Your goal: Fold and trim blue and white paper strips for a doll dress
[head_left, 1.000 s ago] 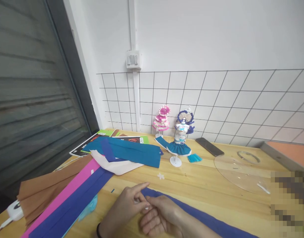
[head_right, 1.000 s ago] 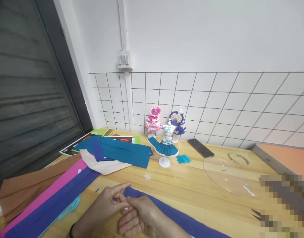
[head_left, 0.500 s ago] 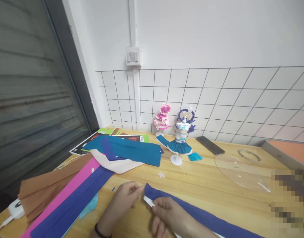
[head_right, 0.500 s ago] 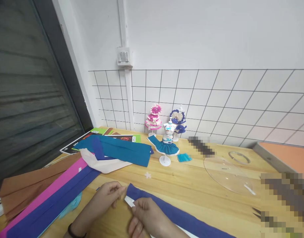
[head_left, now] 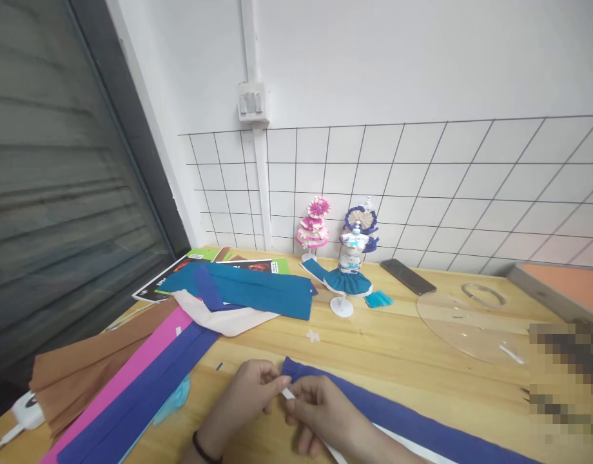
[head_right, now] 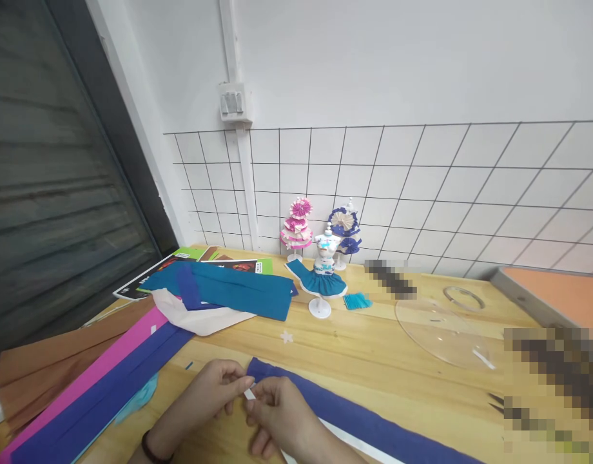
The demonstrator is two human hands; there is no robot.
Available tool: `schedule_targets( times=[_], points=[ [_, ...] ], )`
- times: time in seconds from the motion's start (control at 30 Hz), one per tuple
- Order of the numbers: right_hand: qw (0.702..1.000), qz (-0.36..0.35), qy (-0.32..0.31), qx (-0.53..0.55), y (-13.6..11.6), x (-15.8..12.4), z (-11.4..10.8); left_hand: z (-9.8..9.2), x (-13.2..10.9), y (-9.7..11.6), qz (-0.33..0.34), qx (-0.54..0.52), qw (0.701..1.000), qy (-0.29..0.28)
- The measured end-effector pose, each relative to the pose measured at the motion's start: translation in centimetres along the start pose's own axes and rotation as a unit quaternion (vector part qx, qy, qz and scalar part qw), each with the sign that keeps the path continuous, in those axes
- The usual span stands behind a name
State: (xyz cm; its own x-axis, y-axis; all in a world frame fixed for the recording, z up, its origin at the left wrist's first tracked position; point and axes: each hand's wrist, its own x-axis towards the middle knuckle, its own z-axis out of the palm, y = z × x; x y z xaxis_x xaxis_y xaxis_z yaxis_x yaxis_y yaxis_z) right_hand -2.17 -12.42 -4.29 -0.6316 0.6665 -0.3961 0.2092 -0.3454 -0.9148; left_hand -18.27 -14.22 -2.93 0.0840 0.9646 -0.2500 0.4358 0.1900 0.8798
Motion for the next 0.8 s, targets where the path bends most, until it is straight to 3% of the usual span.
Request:
schedule_targets(
  times=[0.47, 0.8],
  points=[
    [1.0, -0.011, 0.026, 0.012, -0.8, 1.7, 0.0, -1.1, 0.2, -0.1, 0.035, -0.001, 0.991, 0.128],
    [0.999, -0.009, 0.03, 0.011, -0.8, 1.8, 0.1, -1.3, 0.0, 0.1, 0.032, -0.015, 0.996, 0.081]
  ],
)
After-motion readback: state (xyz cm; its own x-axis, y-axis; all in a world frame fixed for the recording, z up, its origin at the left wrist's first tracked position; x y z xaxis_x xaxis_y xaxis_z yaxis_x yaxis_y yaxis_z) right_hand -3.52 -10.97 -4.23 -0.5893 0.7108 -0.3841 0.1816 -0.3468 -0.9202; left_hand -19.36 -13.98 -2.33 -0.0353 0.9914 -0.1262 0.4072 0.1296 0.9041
